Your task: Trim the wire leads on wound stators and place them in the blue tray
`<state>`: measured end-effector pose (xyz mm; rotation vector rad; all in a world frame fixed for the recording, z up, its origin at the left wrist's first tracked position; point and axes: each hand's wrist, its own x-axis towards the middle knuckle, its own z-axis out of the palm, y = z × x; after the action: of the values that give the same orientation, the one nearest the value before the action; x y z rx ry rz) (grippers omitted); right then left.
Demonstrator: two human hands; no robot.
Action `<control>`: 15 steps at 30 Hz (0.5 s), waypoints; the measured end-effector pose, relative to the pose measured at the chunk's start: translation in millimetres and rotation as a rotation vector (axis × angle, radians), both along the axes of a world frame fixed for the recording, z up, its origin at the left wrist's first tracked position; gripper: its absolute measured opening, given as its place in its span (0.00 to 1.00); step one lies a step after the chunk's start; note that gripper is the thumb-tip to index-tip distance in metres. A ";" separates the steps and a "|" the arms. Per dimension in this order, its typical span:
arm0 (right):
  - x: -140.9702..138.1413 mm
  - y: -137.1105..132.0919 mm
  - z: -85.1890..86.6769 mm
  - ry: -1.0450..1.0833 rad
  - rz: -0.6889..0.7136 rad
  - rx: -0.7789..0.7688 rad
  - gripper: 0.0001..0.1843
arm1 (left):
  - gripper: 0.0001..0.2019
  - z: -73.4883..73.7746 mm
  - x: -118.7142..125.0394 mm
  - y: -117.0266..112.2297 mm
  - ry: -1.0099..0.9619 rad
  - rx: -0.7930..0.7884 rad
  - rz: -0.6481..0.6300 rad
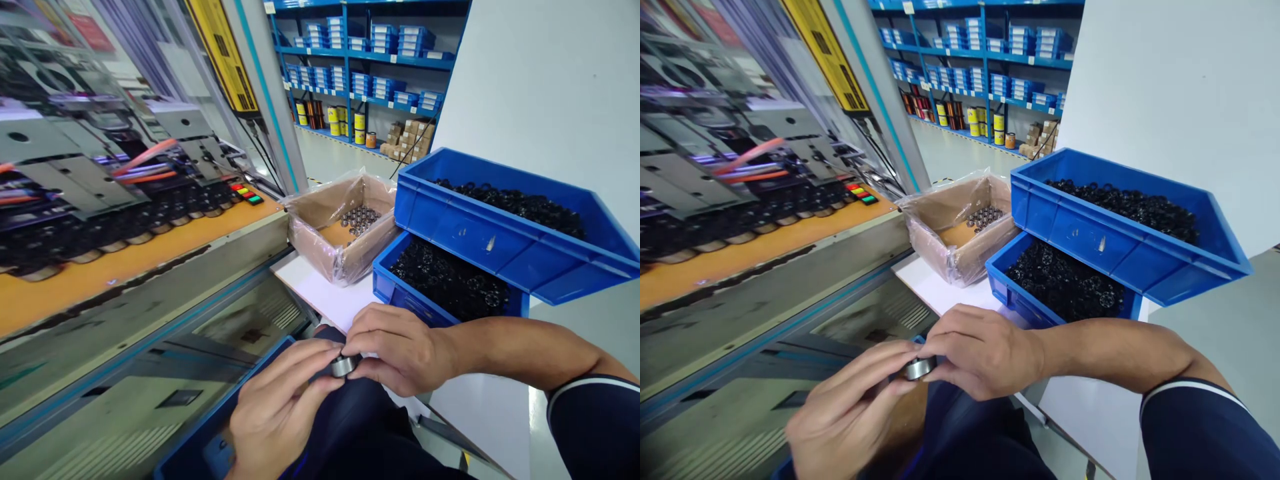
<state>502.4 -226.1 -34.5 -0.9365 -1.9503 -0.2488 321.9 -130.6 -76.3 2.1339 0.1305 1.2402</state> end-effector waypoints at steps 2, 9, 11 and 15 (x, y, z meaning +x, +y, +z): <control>-0.1 -1.4 2.3 -0.011 -0.007 -0.060 0.09 | 0.10 -2.4 -0.3 -2.1 0.022 0.009 0.015; 2.1 -8.6 1.1 -0.167 -0.213 -0.187 0.12 | 0.13 30.7 -54.3 108.4 0.245 0.231 0.879; 3.2 -9.6 -0.8 -0.211 -0.221 -0.188 0.12 | 0.14 48.9 -81.4 154.6 0.329 0.209 1.011; 2.0 -10.5 1.3 -0.269 -0.229 -0.155 0.12 | 0.13 68.5 -111.1 220.5 0.471 0.127 1.059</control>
<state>504.4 -236.5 -33.2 -1.2868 -2.1292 -0.3756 210.8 89.9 -7.8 2.4889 1.5753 1.2159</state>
